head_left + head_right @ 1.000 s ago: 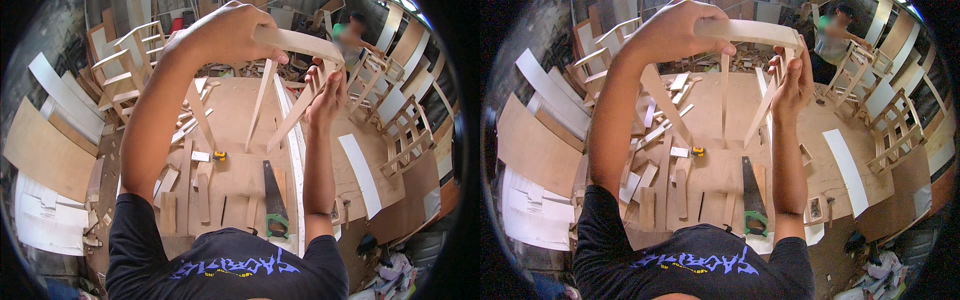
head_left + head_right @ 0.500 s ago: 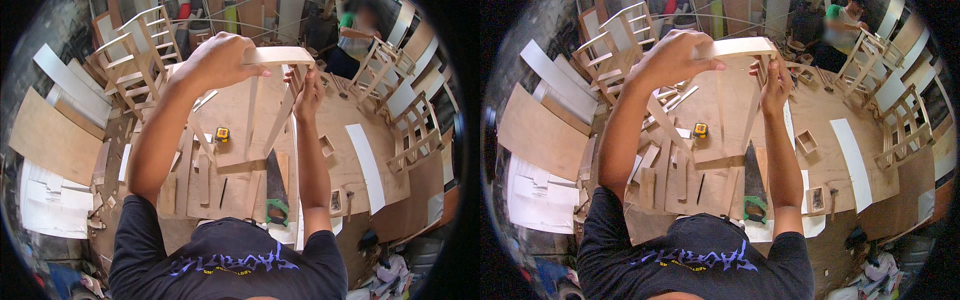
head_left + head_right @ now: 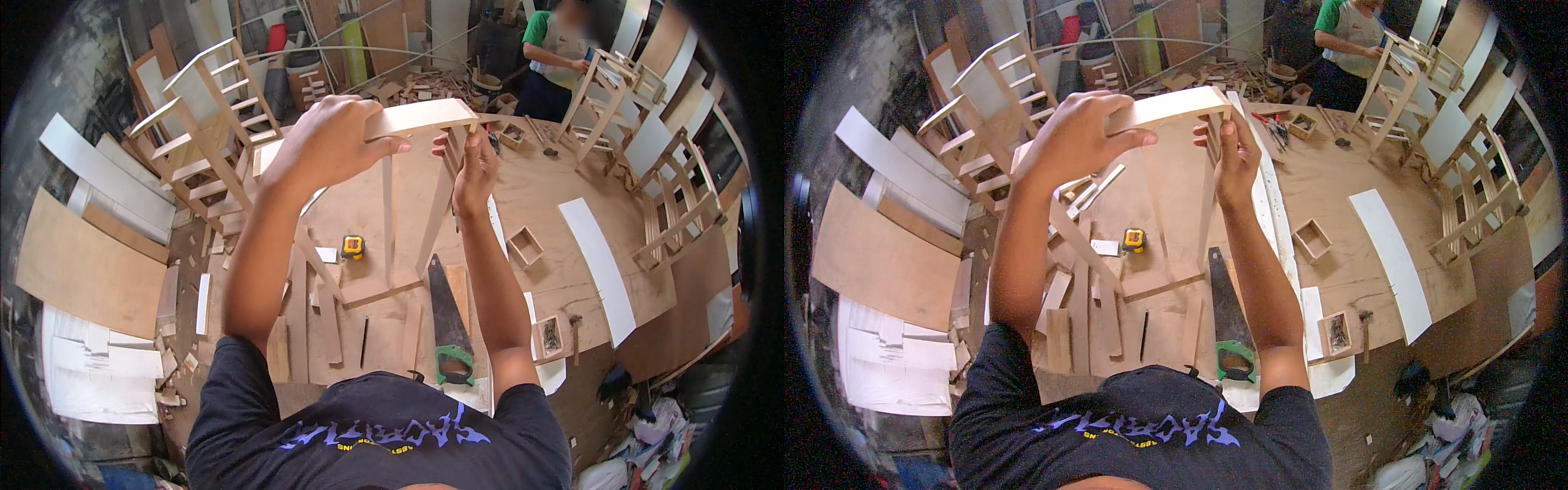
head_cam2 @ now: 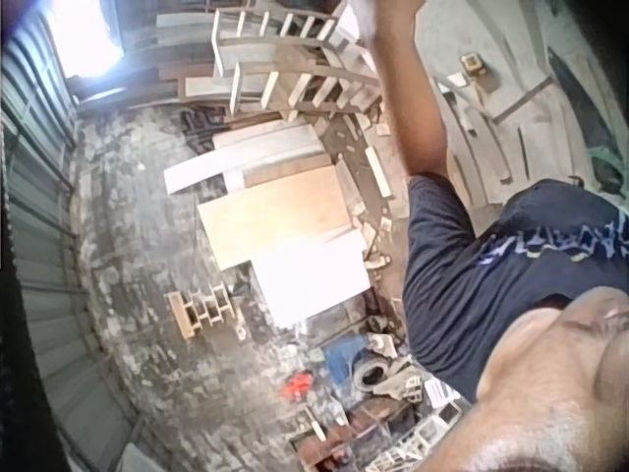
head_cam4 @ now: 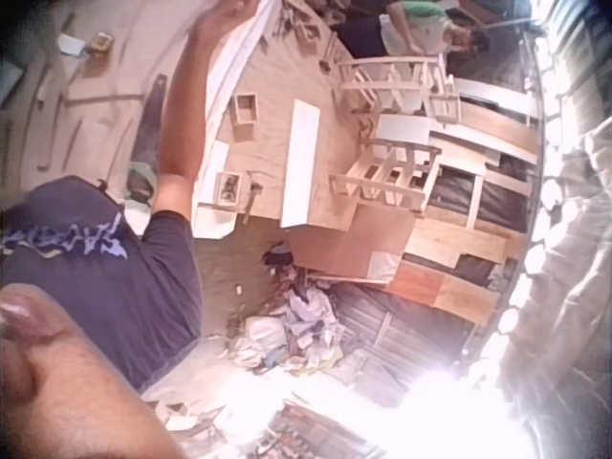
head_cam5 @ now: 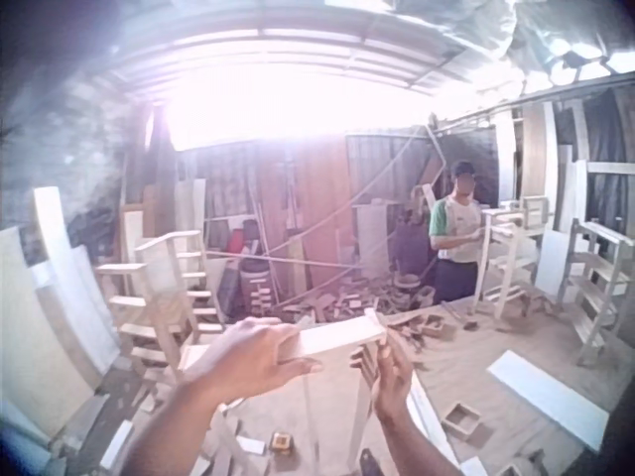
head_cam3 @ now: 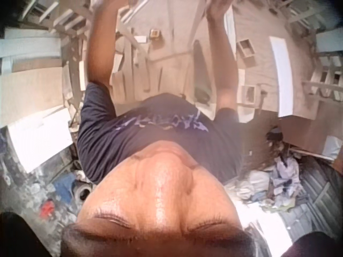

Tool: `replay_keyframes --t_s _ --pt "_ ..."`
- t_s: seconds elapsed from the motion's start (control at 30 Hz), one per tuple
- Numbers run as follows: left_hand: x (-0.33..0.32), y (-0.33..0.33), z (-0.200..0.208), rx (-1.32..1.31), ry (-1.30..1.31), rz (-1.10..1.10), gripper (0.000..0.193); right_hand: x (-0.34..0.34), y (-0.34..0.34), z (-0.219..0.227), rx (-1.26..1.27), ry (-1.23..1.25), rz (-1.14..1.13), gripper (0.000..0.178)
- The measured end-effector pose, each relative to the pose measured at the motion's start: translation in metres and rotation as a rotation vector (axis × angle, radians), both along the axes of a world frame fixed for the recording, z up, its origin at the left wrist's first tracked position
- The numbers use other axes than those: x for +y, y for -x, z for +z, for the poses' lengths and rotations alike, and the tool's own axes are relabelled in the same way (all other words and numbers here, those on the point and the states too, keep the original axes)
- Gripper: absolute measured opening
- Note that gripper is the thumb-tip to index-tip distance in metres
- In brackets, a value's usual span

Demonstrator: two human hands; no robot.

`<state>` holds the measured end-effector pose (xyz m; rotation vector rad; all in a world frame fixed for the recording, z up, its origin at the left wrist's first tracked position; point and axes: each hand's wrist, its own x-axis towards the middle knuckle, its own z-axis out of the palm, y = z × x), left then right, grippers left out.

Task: The person fits wooden pieces together and picks through a small box of screws by hand.

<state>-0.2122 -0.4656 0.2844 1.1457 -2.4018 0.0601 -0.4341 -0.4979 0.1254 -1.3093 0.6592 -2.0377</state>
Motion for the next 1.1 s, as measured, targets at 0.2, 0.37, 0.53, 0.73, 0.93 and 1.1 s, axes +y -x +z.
replay_keyframes --t_s 0.2,0.37,0.53,0.73,0.93,1.1 --pt "0.016 -0.004 -0.008 0.033 0.390 0.016 0.066 0.010 -0.008 0.006 0.013 -0.025 0.038 0.057" --pt "0.043 -0.019 -0.015 -0.073 0.398 0.048 0.060 0.013 -0.011 -0.006 0.069 -0.010 -0.028 0.055" --pt "0.056 -0.034 -0.031 -0.056 0.415 0.099 0.072 0.022 -0.010 -0.037 0.321 -0.097 -0.202 0.058" --pt "0.075 -0.057 -0.029 -0.015 0.438 0.171 0.073 0.056 -0.012 -0.063 0.384 -0.279 -0.253 0.063" --pt "0.117 -0.060 -0.047 0.039 0.554 0.063 0.065 0.114 -0.017 -0.092 0.410 -0.350 -0.365 0.067" --pt "0.178 -0.059 -0.154 0.398 0.104 -0.297 0.044 0.198 -0.061 -0.142 0.372 -0.537 -0.351 0.057"
